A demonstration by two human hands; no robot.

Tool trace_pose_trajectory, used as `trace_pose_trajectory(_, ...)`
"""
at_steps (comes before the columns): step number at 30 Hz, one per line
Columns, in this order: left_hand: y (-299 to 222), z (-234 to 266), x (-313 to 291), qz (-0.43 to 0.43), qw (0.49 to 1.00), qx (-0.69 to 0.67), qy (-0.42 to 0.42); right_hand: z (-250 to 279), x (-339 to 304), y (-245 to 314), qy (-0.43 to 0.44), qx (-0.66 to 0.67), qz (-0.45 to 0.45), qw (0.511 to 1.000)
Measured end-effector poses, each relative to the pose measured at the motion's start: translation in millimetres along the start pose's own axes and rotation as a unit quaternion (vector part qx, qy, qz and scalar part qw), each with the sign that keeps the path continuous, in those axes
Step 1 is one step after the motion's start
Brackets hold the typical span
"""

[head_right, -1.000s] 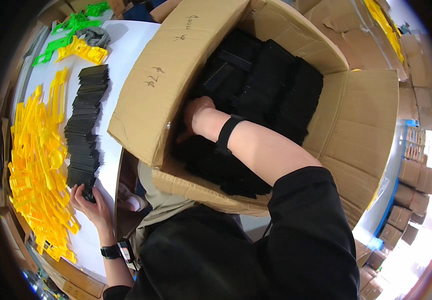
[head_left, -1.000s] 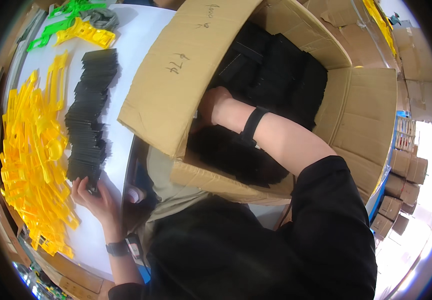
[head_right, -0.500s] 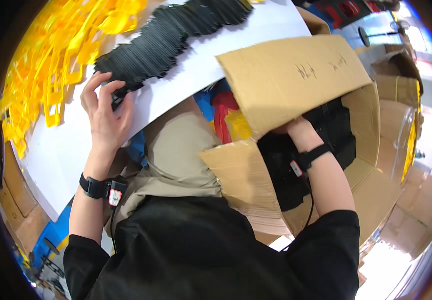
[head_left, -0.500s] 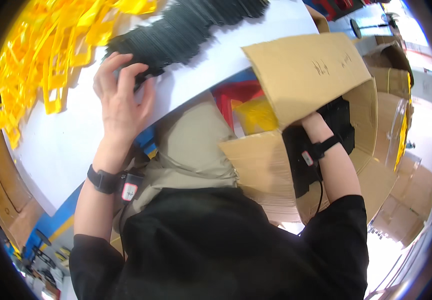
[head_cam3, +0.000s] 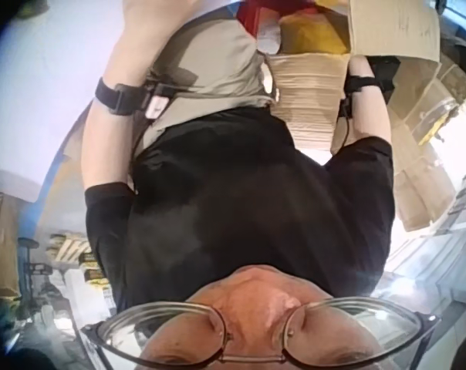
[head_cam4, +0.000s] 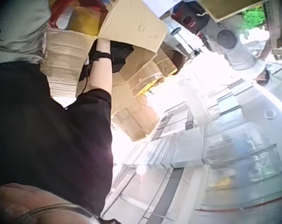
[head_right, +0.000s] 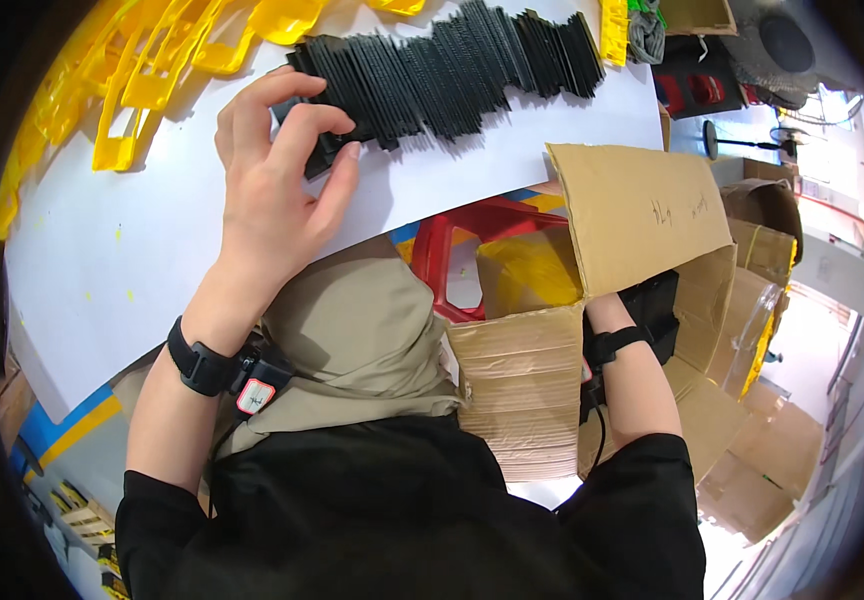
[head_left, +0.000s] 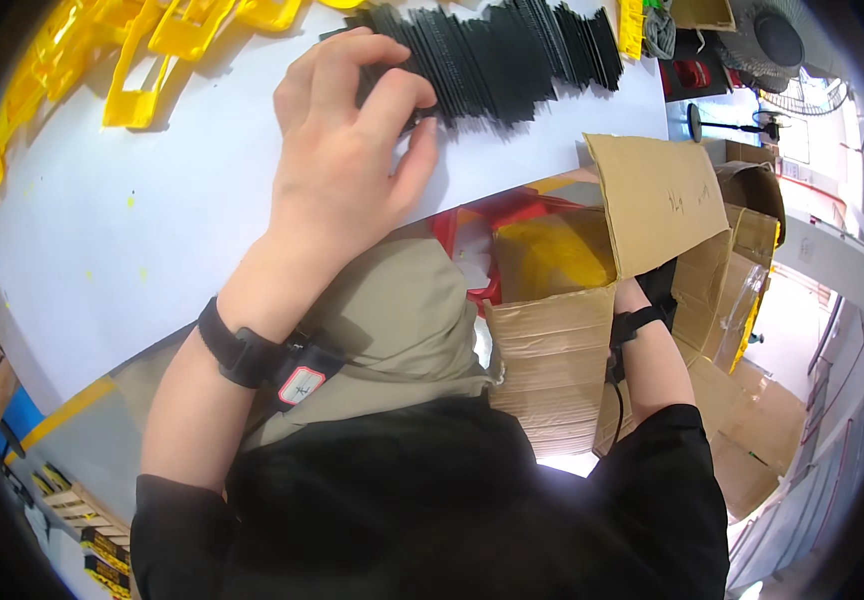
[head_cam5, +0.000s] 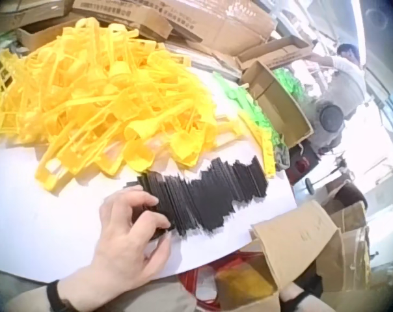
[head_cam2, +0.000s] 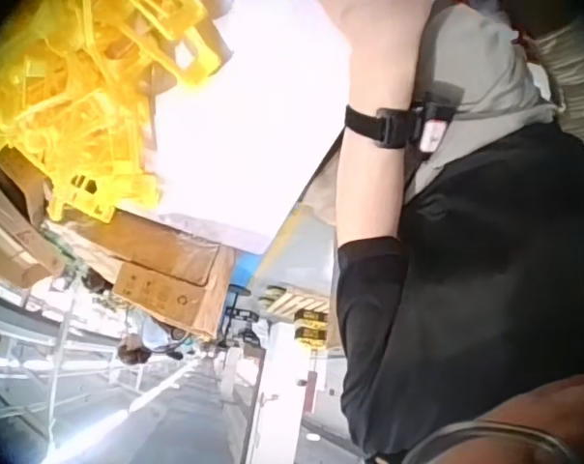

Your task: The worker is organizing and counting black plastic components from a box onto a work surface.

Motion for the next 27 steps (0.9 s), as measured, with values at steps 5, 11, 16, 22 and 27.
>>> trace_pose_trajectory(5,2.3,4.0,-2.9,0.024,1.000,-0.012,0.000,22.5,-4.0,-5.6,0.015,0.019,-0.005,1.000)
trace_pose_trajectory(11,3.1,4.9,-4.6,0.049,0.998,-0.025,0.007,39.7,-19.1,-13.3,0.033,0.048,-0.022,0.998)
trace_pose_trajectory(16,2.2,11.2,-2.7,0.049,0.998,-0.028,0.025,36.4,-24.1,-15.2,0.039,0.053,-0.023,0.998)
trace_pose_trajectory(22,1.4,6.2,0.2,0.023,0.999,-0.033,0.023,22.4,-21.2,-13.3,0.032,0.027,-0.009,0.999)
trace_pose_trajectory(27,-1.6,8.5,-2.6,0.029,0.997,0.022,0.068,3.0,-8.5,2.0,0.031,-0.012,0.022,0.999)
Point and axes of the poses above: each hand's wrist, its own x-axis towards the middle knuckle, its own z-axis out of the back of the hand, y = z × x, the point moved 3 cm from there along x, towards the middle knuckle, and after that the axes turned 1 degree about x, right-handed, at the moved point
